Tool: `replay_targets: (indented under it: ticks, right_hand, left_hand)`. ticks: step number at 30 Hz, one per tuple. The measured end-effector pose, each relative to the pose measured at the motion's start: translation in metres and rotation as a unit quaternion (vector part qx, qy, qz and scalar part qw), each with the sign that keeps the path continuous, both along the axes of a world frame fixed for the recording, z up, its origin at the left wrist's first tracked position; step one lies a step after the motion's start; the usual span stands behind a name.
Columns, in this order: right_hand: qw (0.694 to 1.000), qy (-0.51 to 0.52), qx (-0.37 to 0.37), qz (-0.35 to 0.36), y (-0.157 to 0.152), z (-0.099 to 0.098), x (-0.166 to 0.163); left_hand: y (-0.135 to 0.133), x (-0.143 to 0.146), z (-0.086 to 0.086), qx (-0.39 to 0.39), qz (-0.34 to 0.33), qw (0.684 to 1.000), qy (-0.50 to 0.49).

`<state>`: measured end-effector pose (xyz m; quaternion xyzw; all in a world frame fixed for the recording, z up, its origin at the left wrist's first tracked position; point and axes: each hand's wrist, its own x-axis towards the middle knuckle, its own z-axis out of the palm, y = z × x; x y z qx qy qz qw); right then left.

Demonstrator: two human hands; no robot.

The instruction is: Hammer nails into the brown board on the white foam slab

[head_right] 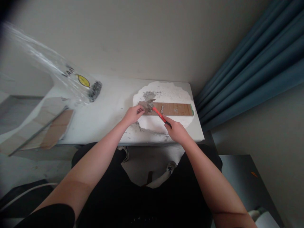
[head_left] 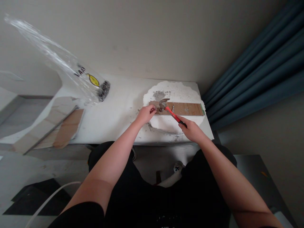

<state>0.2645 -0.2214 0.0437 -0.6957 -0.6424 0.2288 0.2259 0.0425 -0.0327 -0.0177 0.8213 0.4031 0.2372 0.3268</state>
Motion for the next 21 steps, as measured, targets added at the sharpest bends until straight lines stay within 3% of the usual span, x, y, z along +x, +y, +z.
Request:
replay_targets:
  ticks: [8,15,21]
  right_hand:
    - [1.0,0.018,0.008,-0.011,-0.002,0.005,-0.003]
    - [0.993,0.091,0.073,-0.006,-0.002,0.024,-0.011]
    - [0.995,0.083,0.054,0.002,-0.001,0.024,-0.012]
  left_hand:
    - [-0.002,0.003,0.0,0.059,-0.006,0.998,0.03]
    - [-0.003,0.004,-0.001,0.076,-0.019,0.996,0.044]
    - [-0.005,0.005,-0.001,0.062,0.001,0.996,0.058]
